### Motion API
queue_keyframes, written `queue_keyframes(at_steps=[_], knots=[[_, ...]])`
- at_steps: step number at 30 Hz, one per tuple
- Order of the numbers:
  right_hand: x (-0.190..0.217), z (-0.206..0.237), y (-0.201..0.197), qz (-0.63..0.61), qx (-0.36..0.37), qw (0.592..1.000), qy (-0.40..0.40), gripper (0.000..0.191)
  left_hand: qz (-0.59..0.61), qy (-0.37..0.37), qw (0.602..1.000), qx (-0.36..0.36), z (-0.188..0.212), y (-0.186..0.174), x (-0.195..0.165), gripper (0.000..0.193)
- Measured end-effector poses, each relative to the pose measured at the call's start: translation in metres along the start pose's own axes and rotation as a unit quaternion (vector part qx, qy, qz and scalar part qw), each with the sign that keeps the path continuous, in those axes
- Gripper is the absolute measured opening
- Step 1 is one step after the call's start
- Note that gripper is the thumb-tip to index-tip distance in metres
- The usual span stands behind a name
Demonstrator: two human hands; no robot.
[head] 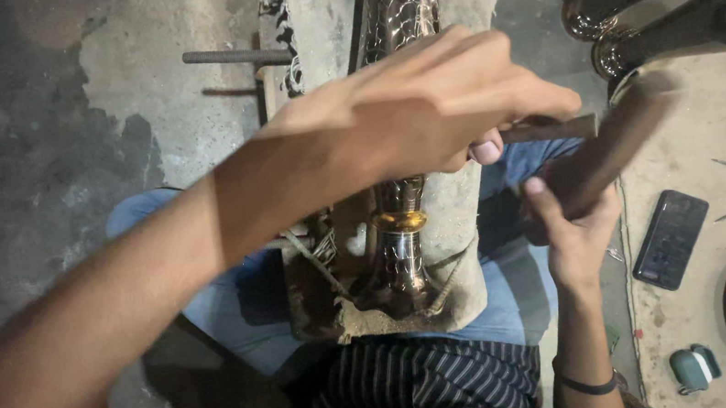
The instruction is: The person sits on the floor with an ornate brass vase held against a padded cushion and hammers a small punch against the vase's surface using a wooden mallet, working the patterned decoration section by section. At one point they lift and reposition the vase, then resume hammering the surface with the punch and mallet.
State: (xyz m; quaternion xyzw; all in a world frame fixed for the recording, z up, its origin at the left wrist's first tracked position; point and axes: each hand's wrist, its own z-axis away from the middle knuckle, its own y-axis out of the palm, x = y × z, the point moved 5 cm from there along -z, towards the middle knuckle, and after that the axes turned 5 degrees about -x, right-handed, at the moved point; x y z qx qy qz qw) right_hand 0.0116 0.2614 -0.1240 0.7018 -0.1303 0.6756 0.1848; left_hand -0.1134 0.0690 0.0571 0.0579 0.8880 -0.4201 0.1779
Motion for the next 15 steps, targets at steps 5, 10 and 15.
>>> queue_keyframes(at_steps=[5, 10, 15], knots=[[0.03, -0.005, -0.012, 0.115, -0.031, 0.993, -0.013, 0.028, 0.061, -0.13, 0.968, 0.204, -0.012, 0.014, 0.014, 0.061], [0.061, -0.001, -0.001, 0.045, -0.056, 0.989, -0.127, 0.026, 0.028, -0.098, 0.976, 0.193, -0.016, 0.006, 0.005, 0.061], [0.074, 0.002, 0.01, 0.081, -0.09, 0.983, -0.135, 0.05, -0.018, -0.099, 0.972, 0.213, -0.016, 0.011, 0.003, 0.065]])
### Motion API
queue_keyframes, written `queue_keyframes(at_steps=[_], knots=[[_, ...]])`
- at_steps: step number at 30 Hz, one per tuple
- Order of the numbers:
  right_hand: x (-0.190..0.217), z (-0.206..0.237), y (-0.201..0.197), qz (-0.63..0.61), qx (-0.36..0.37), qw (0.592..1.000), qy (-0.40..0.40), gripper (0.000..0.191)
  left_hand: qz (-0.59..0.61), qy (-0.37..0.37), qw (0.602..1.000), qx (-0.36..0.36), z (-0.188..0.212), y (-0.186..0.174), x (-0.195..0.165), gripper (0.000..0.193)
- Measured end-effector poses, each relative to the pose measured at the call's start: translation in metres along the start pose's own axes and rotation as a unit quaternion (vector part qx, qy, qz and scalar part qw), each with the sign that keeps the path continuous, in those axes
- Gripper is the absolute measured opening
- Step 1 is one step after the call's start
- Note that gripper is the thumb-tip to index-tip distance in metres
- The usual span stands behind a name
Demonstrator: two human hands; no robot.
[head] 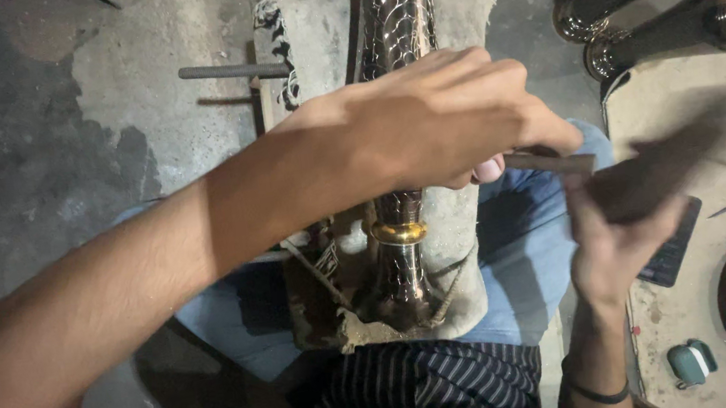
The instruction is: The person sits on the floor with an ornate brass vase held against a padded cushion and hammers a small punch against the vase's surface using a wooden mallet, working the patterned decoration section by section. At one point they lift and reposition the vase, then resume hammering the surface with the punch and mallet.
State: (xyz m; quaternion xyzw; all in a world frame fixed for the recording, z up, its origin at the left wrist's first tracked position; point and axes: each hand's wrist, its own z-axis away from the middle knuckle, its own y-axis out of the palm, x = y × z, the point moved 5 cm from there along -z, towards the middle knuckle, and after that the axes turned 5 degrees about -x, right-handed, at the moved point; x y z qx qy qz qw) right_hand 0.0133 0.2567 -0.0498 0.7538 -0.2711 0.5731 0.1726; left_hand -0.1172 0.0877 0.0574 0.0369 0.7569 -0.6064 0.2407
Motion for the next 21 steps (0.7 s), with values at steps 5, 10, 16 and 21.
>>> queue_keyframes(at_steps=[5, 10, 16, 21], knots=[[0.005, -0.007, -0.008, 0.117, 0.066, 0.991, -0.007, 0.058, -0.003, -0.028, 0.998, -0.054, 0.006, 0.004, 0.0, 0.064], [0.022, -0.02, -0.019, 0.226, 0.124, 0.965, -0.053, 0.053, -0.013, -0.05, 0.993, -0.11, 0.02, 0.012, 0.0, 0.055], [0.059, -0.044, -0.01, 0.318, 0.246, 0.905, -0.138, 0.057, -0.002, -0.005, 0.974, -0.227, 0.037, 0.015, 0.006, 0.045], [0.065, -0.057, -0.022, 0.3, 0.239, 0.912, -0.142, 0.067, 0.068, -0.027, 0.959, -0.273, 0.044, 0.016, 0.005, 0.038]])
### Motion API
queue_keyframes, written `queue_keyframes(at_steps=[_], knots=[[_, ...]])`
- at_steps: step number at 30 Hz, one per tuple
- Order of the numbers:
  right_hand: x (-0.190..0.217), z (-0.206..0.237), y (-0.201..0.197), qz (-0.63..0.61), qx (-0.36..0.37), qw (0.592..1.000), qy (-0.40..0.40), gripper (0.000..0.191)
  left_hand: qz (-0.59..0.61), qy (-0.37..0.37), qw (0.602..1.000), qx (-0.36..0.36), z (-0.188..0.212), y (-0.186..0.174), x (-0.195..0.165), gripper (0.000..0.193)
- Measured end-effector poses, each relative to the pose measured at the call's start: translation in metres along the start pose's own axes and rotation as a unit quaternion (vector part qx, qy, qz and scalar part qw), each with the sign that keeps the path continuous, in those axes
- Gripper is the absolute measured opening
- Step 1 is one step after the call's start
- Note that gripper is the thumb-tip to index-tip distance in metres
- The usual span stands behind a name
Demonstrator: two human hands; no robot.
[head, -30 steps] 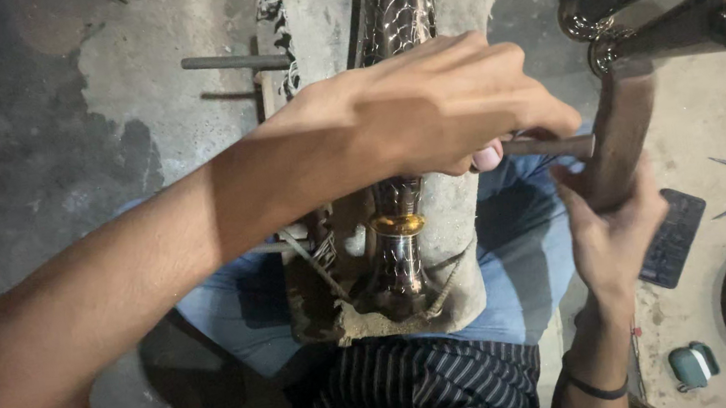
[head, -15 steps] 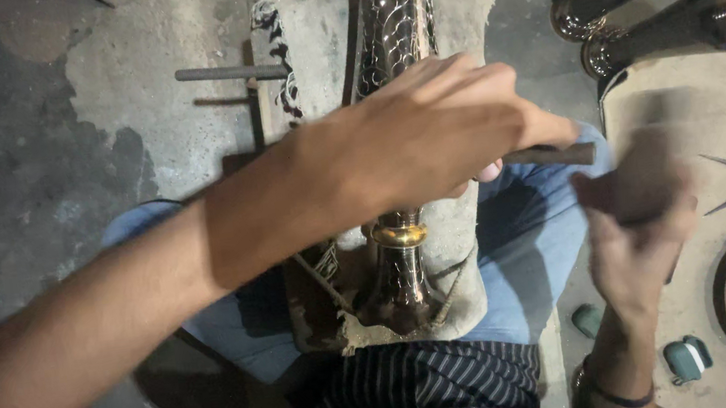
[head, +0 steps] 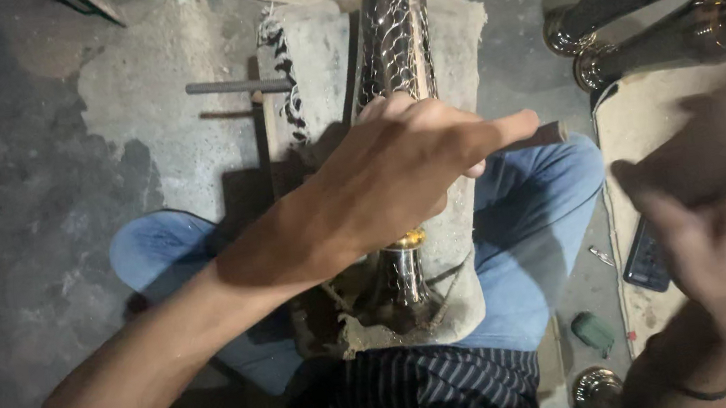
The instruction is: The person sits on the floor with an ornate brass vase held against a padded cushion and hammers a small punch against the vase's surface using a wooden mallet, working the patterned decoration section by section. At one point they lift and reposition the vase, then resume hammering the surface with the punch and mallet.
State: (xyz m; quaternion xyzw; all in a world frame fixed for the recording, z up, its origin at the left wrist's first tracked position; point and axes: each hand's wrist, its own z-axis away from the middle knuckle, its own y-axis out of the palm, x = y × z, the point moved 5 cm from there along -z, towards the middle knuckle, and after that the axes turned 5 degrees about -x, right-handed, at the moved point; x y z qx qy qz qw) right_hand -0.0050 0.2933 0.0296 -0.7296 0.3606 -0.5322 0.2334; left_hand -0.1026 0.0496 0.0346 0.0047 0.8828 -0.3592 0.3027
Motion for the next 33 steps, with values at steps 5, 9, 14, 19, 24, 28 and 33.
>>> queue_keyframes(at_steps=[5, 9, 14, 19, 24, 28, 33], knots=[[-0.021, 0.007, -0.007, -0.292, -0.1, 0.945, 0.106, 0.058, -0.04, -0.029, 0.999, 0.014, 0.009, -0.004, -0.004, 0.047], [-0.003, -0.007, -0.016, 0.05, -0.002, 0.998, -0.035, 0.074, -0.083, -0.032, 0.996, -0.011, 0.02, 0.0, -0.013, 0.033], [0.03, -0.03, -0.024, 0.016, 0.11, 0.992, -0.054, 0.058, -0.089, -0.062, 0.989, -0.102, 0.041, -0.003, -0.017, 0.041], [0.064, -0.043, -0.025, 0.118, 0.143, 0.982, -0.035, 0.063, -0.084, -0.088, 0.975, -0.186, 0.056, 0.002, -0.021, 0.034], [0.044, -0.019, -0.02, 0.061, 0.051, 0.997, 0.022, 0.05, -0.052, -0.073, 0.97, -0.225, 0.056, -0.007, -0.027, 0.024], [0.0, 0.013, -0.008, -0.268, -0.095, 0.955, 0.082, 0.054, 0.065, -0.206, 0.947, -0.236, 0.05, -0.042, -0.007, 0.011], [-0.03, 0.031, 0.059, -0.182, -0.127, 0.952, 0.209, 0.052, 0.082, -0.064, 0.985, -0.141, 0.022, -0.061, -0.011, 0.009]])
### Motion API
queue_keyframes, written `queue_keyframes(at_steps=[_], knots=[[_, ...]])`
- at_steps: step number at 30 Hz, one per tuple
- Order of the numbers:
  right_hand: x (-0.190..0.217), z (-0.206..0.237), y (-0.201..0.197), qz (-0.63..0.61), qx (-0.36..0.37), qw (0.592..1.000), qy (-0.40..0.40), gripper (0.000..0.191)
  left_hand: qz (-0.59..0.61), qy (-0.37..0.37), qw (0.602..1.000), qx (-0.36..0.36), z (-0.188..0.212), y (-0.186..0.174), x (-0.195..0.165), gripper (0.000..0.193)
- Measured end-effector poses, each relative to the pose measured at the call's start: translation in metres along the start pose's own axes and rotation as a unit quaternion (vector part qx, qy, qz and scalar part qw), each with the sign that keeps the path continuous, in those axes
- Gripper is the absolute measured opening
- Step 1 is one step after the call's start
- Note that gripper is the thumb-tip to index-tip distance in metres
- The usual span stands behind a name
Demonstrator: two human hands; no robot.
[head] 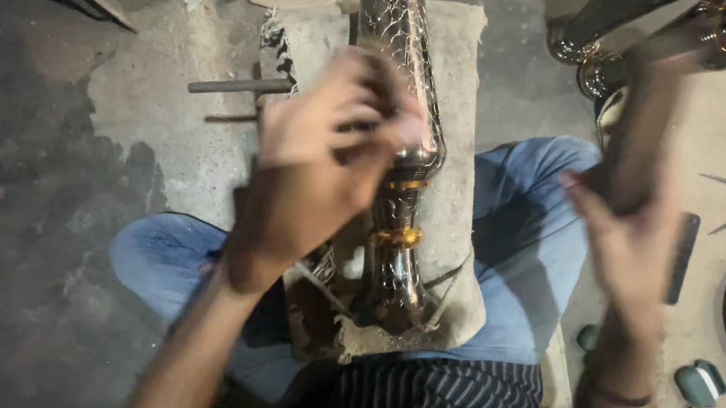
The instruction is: The person sits on the floor with an ornate brass vase held against a padded cushion and hammers a small punch against the vase's surface using a wooden mallet, working the patterned decoration section by section. At one point they lift and reposition the vase, then resume hammering the surface with the punch and mallet.
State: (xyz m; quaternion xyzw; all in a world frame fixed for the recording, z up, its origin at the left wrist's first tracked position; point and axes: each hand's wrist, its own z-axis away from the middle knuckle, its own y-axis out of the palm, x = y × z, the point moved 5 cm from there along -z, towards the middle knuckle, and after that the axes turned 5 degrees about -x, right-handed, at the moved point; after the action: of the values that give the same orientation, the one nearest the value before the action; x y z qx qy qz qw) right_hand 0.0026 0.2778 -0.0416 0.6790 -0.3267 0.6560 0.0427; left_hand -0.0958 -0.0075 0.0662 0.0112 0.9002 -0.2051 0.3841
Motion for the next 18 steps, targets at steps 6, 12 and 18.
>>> queue_keyframes(at_steps=[6, 12, 18], knots=[[-0.063, 0.028, 0.047, -0.064, 0.043, 0.997, 0.001, 0.041, -0.034, -0.084, 0.957, 0.275, -0.018, 0.054, 0.018, 0.04], [-0.076, 0.029, 0.044, -0.139, 0.042, 0.986, 0.088, 0.036, -0.036, -0.026, 0.95, 0.308, -0.039, 0.066, 0.016, 0.061], [-0.038, -0.003, 0.001, -0.123, -0.021, 0.99, -0.07, 0.055, -0.082, -0.044, 0.944, 0.316, -0.039, 0.074, 0.013, 0.067]])
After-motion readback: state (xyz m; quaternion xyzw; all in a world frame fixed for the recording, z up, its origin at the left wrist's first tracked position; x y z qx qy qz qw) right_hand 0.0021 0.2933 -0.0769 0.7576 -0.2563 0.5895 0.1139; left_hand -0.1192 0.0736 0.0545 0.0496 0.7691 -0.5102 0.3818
